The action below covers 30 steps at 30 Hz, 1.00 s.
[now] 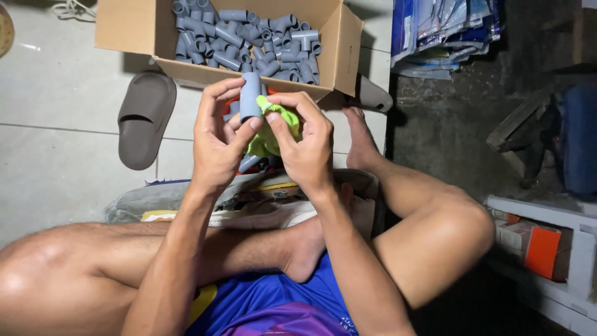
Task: Cleaning PVC T-fittings with a cloth and placing them into a bucket.
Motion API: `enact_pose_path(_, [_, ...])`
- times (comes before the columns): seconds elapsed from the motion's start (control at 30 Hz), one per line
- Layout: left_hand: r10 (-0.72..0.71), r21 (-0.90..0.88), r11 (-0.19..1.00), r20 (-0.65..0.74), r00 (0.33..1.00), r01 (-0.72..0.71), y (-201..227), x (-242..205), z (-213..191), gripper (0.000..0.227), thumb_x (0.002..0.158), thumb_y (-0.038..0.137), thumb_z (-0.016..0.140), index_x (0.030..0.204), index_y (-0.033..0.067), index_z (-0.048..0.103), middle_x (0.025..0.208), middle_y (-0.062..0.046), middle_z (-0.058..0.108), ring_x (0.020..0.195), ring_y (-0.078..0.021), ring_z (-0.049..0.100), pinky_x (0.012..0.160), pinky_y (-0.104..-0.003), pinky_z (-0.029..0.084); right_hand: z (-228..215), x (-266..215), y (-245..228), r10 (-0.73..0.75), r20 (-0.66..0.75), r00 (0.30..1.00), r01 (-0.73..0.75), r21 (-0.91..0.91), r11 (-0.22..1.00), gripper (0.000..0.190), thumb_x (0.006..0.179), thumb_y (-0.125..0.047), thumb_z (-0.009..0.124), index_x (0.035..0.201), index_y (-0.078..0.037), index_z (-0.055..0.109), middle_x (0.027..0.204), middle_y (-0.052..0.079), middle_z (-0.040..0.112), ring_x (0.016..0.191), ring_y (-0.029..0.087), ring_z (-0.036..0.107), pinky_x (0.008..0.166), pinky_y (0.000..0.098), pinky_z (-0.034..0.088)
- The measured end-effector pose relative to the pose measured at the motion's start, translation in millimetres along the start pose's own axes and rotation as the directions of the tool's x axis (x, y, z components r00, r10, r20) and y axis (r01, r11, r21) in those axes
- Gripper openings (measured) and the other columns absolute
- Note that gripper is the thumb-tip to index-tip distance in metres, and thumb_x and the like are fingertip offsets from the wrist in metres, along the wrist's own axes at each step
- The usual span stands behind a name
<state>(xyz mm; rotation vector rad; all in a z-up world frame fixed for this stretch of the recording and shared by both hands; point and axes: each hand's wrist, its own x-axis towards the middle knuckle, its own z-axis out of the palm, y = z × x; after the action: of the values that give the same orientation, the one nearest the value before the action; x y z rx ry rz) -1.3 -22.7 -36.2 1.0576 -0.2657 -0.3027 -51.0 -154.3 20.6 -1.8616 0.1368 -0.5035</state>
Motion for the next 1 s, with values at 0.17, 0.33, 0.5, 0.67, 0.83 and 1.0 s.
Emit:
enact_pose_path(0.17, [0.020,0.034,0.999,-0.033,0.999,-0.018,8.5,-1.0,6.3,0.054,0.093,0.000,0.075,0.140,0.0061,0.050,0.136,-0.009,0.054,0.122,-0.0248,0.064,0.102,-0.034,0.059,10.1,6.6,30.6,-0.065,-0.049,0.997,0.065,0.004,0.998,0.015,0.099,-0.004,0.066,0.113,-0.006,0.072,0.096,0.008,0.067,0.086,0.012,0.059,0.080,0.0324,0.051])
enact_pose_path(0.33, [0.036,-0.025,0.999,-0.017,0.999,-0.037,13.6,1.7,6.4,0.071,0.091,-0.008,0.074,0.151,0.0093,0.038,0.142,-0.010,0.049,0.128,-0.0277,0.061,0.107,-0.036,0.057,17.5,-21.3,49.1,-0.009,-0.090,0.996,0.020,0.122,0.992,0.014,0.098,-0.005,0.069,0.111,-0.001,0.072,0.096,0.010,0.068,0.090,0.013,0.063,0.086,0.0318,0.052])
enact_pose_path(0.5, [0.006,0.063,0.998,0.131,0.991,-0.014,10.8,-2.1,8.8,0.083,0.082,-0.013,0.075,0.154,0.0083,0.038,0.144,-0.010,0.043,0.136,-0.0299,0.054,0.112,-0.043,0.052,18.3,-24.6,58.6,0.089,-0.172,0.981,-0.064,0.147,0.987,0.014,0.100,0.000,0.065,0.112,0.003,0.071,0.097,0.010,0.068,0.095,0.012,0.061,0.091,0.0335,0.053])
enact_pose_path(0.67, [0.026,0.058,0.998,0.083,0.996,-0.031,16.4,0.3,4.7,0.084,0.086,-0.008,0.077,0.155,0.0073,0.031,0.149,-0.011,0.044,0.137,-0.0273,0.054,0.112,-0.039,0.054,29.2,-38.3,52.3,0.156,-0.159,0.975,-0.092,0.350,0.932,0.016,0.100,-0.001,0.065,0.115,0.004,0.069,0.097,0.010,0.068,0.092,0.013,0.064,0.089,0.0323,0.056])
enact_pose_path(0.83, [0.054,0.084,0.995,0.071,0.996,-0.060,20.7,0.1,5.5,0.083,0.085,-0.007,0.079,0.152,0.0082,0.032,0.155,-0.013,0.045,0.138,-0.0308,0.056,0.109,-0.039,0.056,32.5,-36.1,52.2,0.146,-0.164,0.976,-0.068,0.409,0.910,0.017,0.099,-0.002,0.065,0.115,0.005,0.068,0.094,0.011,0.067,0.088,0.014,0.066,0.082,0.0308,0.058])
enact_pose_path(1.0, [-0.013,0.080,0.997,0.088,0.996,0.006,17.6,-0.2,6.3,0.080,0.079,-0.009,0.077,0.143,0.0075,0.031,0.153,-0.018,0.047,0.130,-0.0348,0.061,0.099,-0.042,0.058,28.6,-24.6,40.3,0.105,-0.277,0.955,-0.034,0.250,0.968,0.018,0.101,-0.006,0.066,0.116,0.003,0.068,0.099,0.011,0.069,0.095,0.012,0.061,0.088,0.0343,0.056])
